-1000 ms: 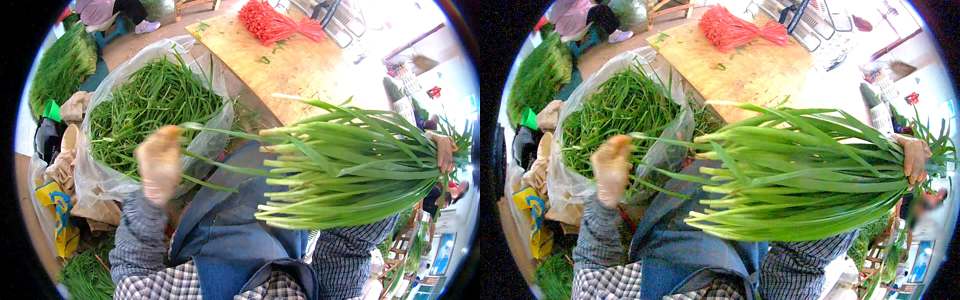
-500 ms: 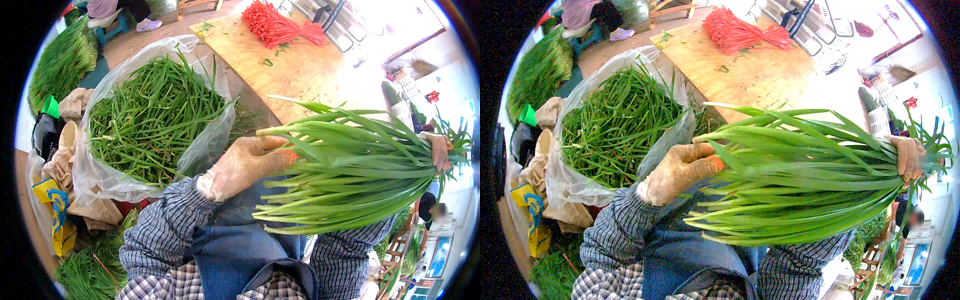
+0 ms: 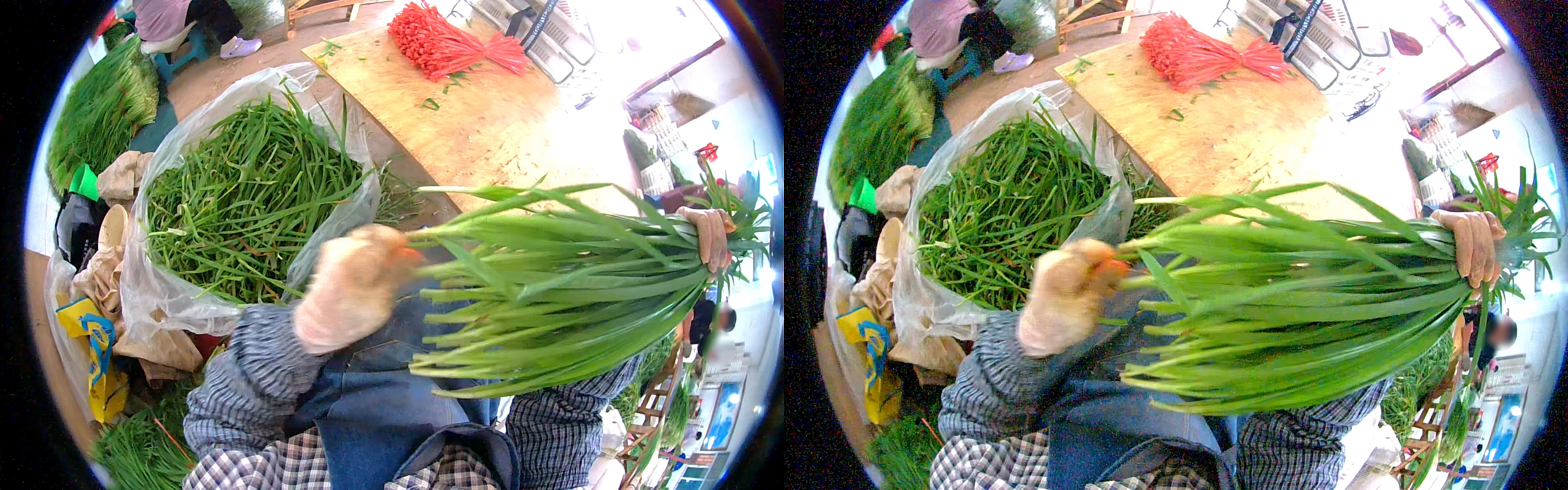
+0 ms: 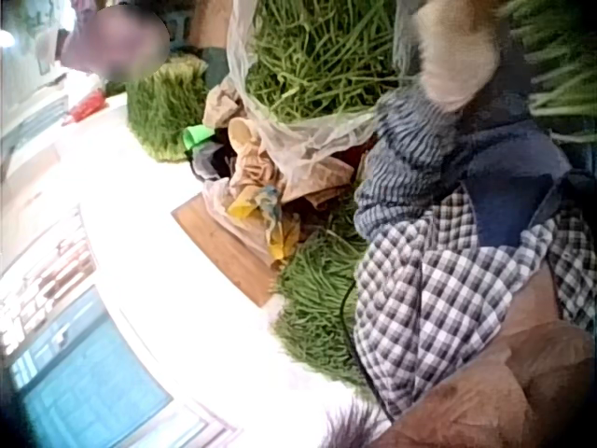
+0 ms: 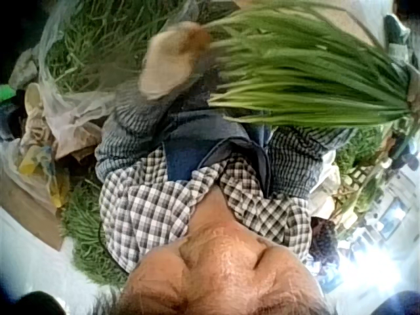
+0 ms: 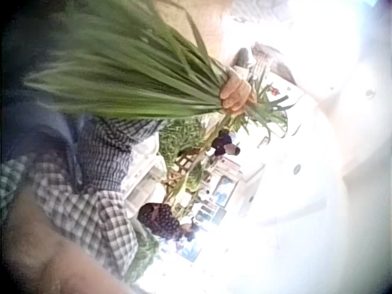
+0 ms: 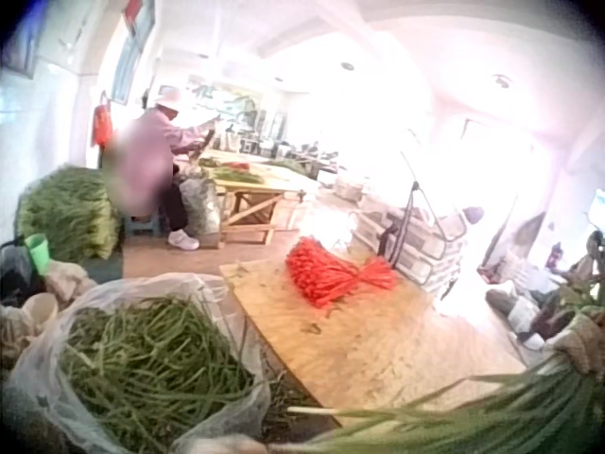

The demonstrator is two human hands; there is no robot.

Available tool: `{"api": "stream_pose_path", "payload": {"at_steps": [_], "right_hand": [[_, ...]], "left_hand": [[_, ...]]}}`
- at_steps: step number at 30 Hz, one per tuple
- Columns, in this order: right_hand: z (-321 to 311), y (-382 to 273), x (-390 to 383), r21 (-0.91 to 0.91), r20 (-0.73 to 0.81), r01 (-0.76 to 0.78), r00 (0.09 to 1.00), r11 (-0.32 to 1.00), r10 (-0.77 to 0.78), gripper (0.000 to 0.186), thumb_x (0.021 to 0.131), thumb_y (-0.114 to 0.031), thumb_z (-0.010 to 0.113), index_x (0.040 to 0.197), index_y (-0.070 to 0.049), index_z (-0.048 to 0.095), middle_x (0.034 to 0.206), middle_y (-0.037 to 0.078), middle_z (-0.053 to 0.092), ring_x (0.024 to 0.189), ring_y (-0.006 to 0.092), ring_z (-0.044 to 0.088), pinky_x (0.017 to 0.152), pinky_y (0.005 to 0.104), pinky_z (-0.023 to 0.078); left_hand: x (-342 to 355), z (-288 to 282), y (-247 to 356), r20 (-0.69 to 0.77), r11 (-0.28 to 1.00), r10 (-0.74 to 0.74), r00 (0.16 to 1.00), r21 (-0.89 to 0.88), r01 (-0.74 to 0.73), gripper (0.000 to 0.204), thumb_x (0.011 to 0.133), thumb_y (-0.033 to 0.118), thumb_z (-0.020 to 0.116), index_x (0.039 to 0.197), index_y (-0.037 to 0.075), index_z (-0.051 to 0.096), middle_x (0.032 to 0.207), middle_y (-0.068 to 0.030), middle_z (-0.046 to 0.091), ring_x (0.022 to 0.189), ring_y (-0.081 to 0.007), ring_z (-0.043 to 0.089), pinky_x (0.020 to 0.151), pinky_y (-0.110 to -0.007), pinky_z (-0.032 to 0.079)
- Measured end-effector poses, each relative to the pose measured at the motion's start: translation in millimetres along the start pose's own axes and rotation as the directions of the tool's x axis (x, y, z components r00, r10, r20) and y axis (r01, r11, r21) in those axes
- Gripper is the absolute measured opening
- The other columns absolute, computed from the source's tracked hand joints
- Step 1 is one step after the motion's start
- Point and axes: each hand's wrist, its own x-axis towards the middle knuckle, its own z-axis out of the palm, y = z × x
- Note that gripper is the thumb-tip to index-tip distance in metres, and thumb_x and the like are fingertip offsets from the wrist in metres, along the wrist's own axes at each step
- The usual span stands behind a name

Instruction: The person picks up a bunch of green vegetables from a basket, arranges them on a wooden board, and ties them together using a red plastic string.

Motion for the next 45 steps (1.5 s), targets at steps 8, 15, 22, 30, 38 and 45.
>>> {"api": "stream_pose_path", "payload": {"at_steps": [8,15,22,30,38,45], "right_hand": [[-12,30,-9,0.001,-0.123,0.064,0.99,0.998,-0.064,0.026,0.076,-0.008,0.057,0.09,0.01,0.044,0.06,0.005,0.056,0.057,0.014,0.055,0.057,0.0228,0.047],[6,31,-10,-0.115,-0.255,0.051,0.964,0.992,-0.08,0.022,0.077,-0.004,0.055,0.091,0.01,0.043,0.06,0.005,0.053,0.058,0.013,0.052,0.059,0.0218,0.045],[29,60,0,-0.092,-0.226,0.11,0.966,0.99,-0.128,0.021,0.078,-0.002,0.053,0.092,0.01,0.042,0.061,0.004,0.049,0.06,0.0118,0.048,0.06,0.0211,0.044],[-2,34,-12,-0.06,-0.265,0.123,0.955,0.991,-0.135,0.024,0.078,-0.002,0.052,0.094,0.011,0.04,0.062,0.003,0.049,0.061,0.0127,0.048,0.059,0.0215,0.044],[21,9,2,-0.02,-0.205,0.037,0.978,0.999,-0.04,0.01,0.08,-0.008,0.052,0.074,0.0,0.051,0.06,0.001,0.049,0.058,0.0114,0.046,0.062,0.0215,0.043],[38,27,17,-0.12,-0.267,-0.044,0.964,0.992,0.01,0.011,0.078,-0.007,0.054,0.07,-0.003,0.048,0.058,-0.001,0.046,0.057,0.0096,0.044,0.06,0.0204,0.041]], "left_hand": [[-79,-178,-44,-0.254,0.108,-0.321,0.913,0.947,0.301,0.026,0.07,0.0,0.06,0.096,0.003,0.056,0.097,-0.0154,0.055,0.093,-0.0299,0.053,0.077,-0.037,0.043],[13,-18,9,-0.002,0.797,0.315,0.949,0.543,-0.263,0.049,0.063,0.01,0.071,0.107,0.004,0.053,0.097,-0.0133,0.057,0.09,-0.0298,0.054,0.078,-0.038,0.044],[26,17,11,0.021,0.821,0.255,0.967,0.523,-0.228,0.031,0.067,0.004,0.061,0.098,0.005,0.057,0.082,-0.0116,0.06,0.068,-0.0273,0.059,0.058,-0.035,0.05],[-26,-83,-46,-0.254,0.766,0.409,0.877,0.618,-0.178,0.032,0.073,-0.01,0.051,0.103,0.002,0.056,0.091,-0.0141,0.062,0.078,-0.0238,0.061,0.069,-0.031,0.049],[-23,-93,-11,-0.174,0.847,0.093,0.98,0.531,0.014,0.021,0.07,0.004,0.064,0.091,0.004,0.062,0.098,-0.0107,0.058,0.095,-0.0242,0.053,0.083,-0.032,0.042],[0,10,42,0.242,0.988,0.096,0.965,0.091,-0.121,0.026,0.068,0.014,0.07,0.09,0.003,0.061,0.087,-0.0147,0.061,0.082,-0.0304,0.058,0.072,-0.037,0.047]]}}
